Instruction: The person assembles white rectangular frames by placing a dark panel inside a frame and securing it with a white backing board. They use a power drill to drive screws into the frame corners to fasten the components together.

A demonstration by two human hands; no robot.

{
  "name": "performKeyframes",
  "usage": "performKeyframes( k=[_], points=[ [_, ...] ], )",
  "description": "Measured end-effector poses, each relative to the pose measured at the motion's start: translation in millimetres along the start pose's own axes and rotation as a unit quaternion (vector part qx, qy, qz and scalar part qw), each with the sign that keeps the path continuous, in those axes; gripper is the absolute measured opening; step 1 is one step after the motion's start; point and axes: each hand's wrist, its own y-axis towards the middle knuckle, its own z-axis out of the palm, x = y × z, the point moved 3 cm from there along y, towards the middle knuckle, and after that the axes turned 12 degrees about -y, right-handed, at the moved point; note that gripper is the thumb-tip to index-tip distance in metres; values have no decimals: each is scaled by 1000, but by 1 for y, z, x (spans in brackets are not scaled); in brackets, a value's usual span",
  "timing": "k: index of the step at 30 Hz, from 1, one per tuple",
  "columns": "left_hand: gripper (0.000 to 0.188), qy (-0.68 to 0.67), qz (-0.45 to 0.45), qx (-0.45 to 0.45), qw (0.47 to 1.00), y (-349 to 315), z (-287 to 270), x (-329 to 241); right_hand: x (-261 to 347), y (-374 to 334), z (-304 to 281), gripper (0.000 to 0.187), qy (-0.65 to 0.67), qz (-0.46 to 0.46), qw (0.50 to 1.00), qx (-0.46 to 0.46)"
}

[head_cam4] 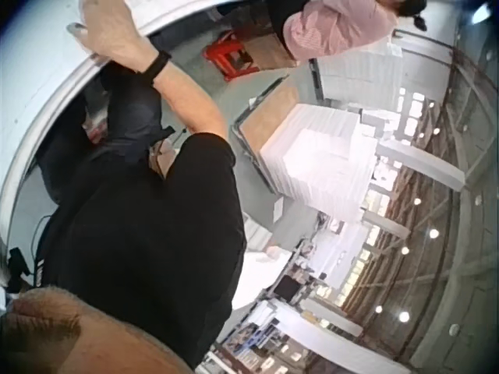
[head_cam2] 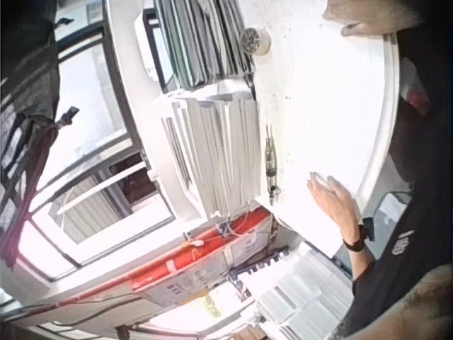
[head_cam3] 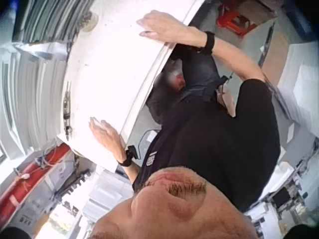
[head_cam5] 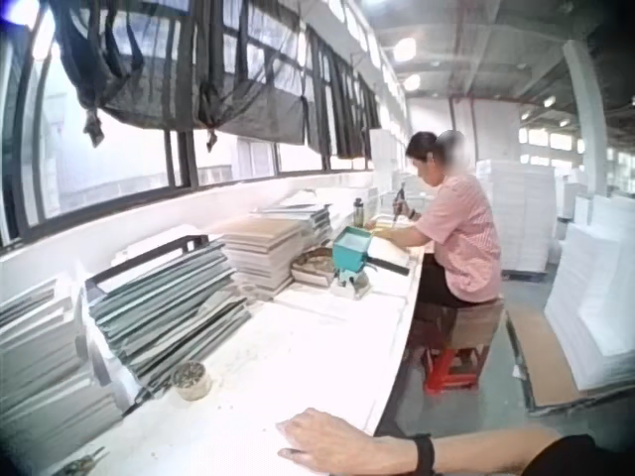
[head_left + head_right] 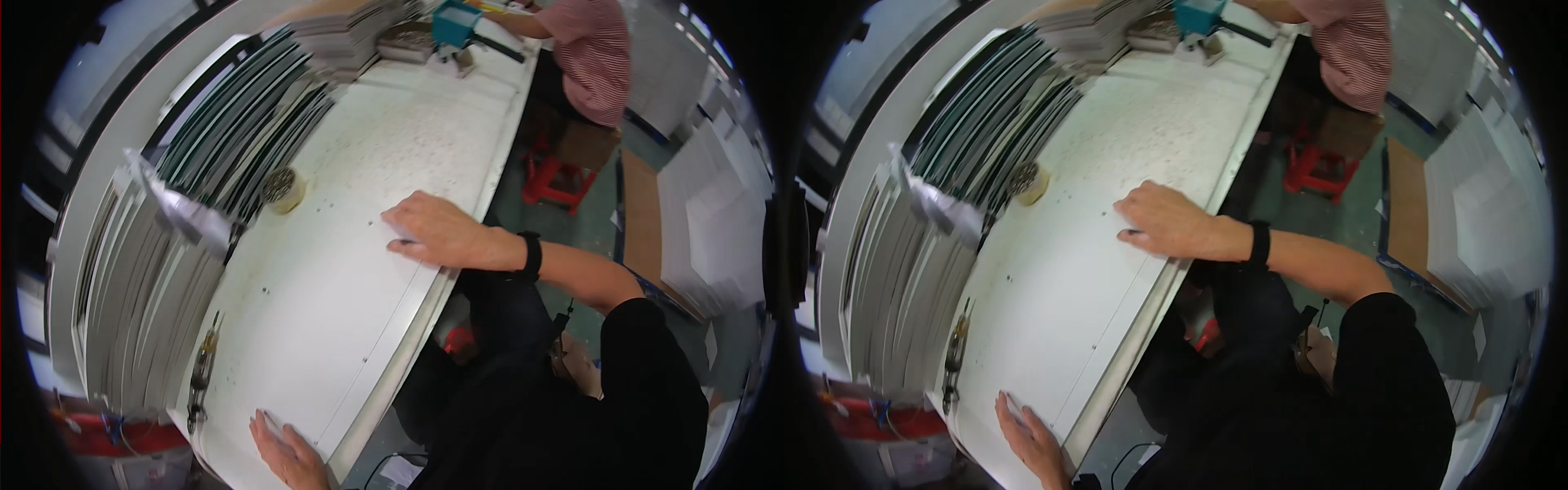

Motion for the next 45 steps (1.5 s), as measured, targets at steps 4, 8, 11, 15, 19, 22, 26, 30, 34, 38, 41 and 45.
performKeyframes(
  k=[4,8,11,15,19,22,26,30,34,38,41,45],
  points=[
    [52,22,1,42,999,-11,-15,-48,3,-51,-2,44,30,35,997,-59],
    [52,-72,6,62,995,-20,-3,-90,-21,-122,-32,61,192,251,948,39],
    [52,-123,58,32,990,-32,11,-105,-41,-160,-35,71,293,332,892,91],
    [60,-229,72,60,969,-31,34,-115,-67,-221,-14,72,438,368,820,29],
    [62,-336,10,95,937,-33,56,-170,-92,-289,2,72,531,346,765,-114],
    [66,-399,-43,213,891,-31,82,-218,-114,-350,-15,76,543,376,729,-182],
    [75,-363,-17,340,867,-29,131,-296,-150,-438,-49,73,428,423,751,-272],
    [82,-536,-129,492,673,11,283,-280,-165,-503,-95,59,329,450,755,-346],
    [96,-536,-174,528,635,-16,336,-398,-174,-529,-136,40,177,423,834,-307],
    [108,-500,-300,646,493,-8,466,-416,-182,-513,-147,28,-95,270,924,-253],
    [81,-371,155,709,580,-39,491,-436,-196,-499,-133,26,-149,237,942,-186],
    [25,-257,-396,695,542,-88,504,-510,-209,-534,-130,29,-118,314,925,-178]
  ],
)
